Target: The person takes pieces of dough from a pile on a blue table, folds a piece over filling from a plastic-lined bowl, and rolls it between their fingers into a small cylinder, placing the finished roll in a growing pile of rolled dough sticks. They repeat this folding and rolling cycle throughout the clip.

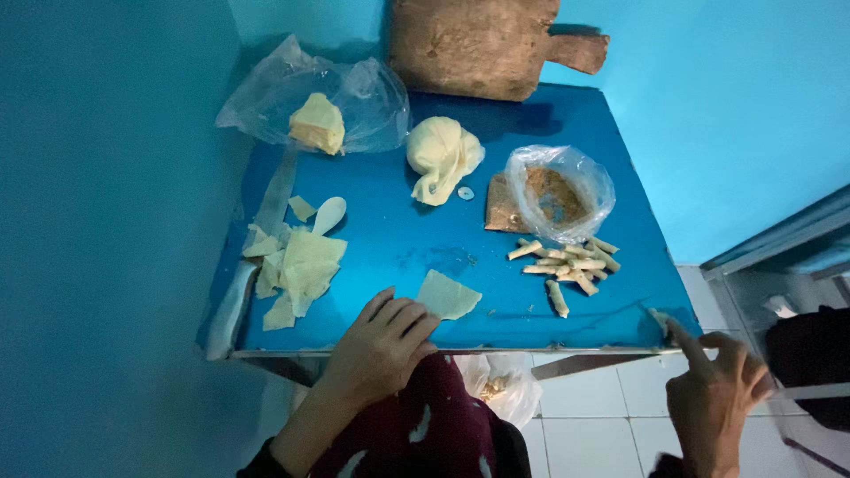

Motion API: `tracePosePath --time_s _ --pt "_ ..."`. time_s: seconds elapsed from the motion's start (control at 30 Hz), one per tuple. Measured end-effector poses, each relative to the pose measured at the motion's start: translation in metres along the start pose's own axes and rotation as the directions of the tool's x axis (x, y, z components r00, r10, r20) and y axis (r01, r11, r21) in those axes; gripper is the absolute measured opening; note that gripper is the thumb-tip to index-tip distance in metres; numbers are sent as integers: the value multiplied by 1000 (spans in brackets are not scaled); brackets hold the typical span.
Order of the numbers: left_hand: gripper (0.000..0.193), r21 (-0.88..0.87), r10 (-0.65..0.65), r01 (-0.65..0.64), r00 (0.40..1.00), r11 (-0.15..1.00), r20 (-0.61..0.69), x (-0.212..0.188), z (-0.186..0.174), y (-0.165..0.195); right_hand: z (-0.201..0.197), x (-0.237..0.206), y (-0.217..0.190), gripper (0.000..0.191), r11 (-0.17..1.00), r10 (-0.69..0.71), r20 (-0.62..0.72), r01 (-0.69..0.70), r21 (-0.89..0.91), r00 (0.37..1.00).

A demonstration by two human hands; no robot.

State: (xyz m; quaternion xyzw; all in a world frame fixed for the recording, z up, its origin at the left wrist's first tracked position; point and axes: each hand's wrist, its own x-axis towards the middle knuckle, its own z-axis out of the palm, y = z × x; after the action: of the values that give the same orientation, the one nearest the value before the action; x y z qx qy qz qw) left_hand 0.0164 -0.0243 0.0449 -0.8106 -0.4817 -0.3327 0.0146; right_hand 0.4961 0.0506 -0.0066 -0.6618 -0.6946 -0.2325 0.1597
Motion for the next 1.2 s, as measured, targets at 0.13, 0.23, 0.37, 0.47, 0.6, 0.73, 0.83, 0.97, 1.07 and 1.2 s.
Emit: tracePosePath --time_s 0.13,0.23,0.37,0.47,0.6,0.73,0.83,0.97,1.07,1.2 --pt "41 33 25 -24 1000 999 -11 -4 2 -1 -14 1 2 50 979 -37 -21 32 -200 999" --pt "42 47 64 -62 996 997 -56 -10 5 -5 -47 22 -16 33 979 -82 -115 58 -195 990" --pt "37 47 75 -74 996 996 -39 -12 9 -9 -83 71 -100 49 879 -255 -188 309 364 948" --pt "34 73 97 -92 993 993 -62 -10 9 -10 -90 92 -191 75 716 -640 23 584 383 768" --pt "35 55 83 -81 995 995 -47 -10 7 -7 -92 100 -254 66 529 -794 -196 813 244 575" --pt "34 58 92 -87 992 994 -91 -10 10 -5 -92 106 -264 66 418 -882 -170 897 145 439" --pt "33 49 73 -68 992 997 -105 -10 14 -6 -90 118 -263 40 187 -973 43 888 -420 225" --pt "31 22 57 -54 989 998 -134 -6 18 -4 -87 142 -254 27 465 -871 -39 848 253 489" --pt "28 2 45 -46 990 999 -134 -6 13 -4 -82 146 -254 41 414 -750 133 304 858 647" --pt "27 -32 22 -26 993 999 -118 -5 13 0 -74 137 -270 34 301 -797 220 53 952 563"
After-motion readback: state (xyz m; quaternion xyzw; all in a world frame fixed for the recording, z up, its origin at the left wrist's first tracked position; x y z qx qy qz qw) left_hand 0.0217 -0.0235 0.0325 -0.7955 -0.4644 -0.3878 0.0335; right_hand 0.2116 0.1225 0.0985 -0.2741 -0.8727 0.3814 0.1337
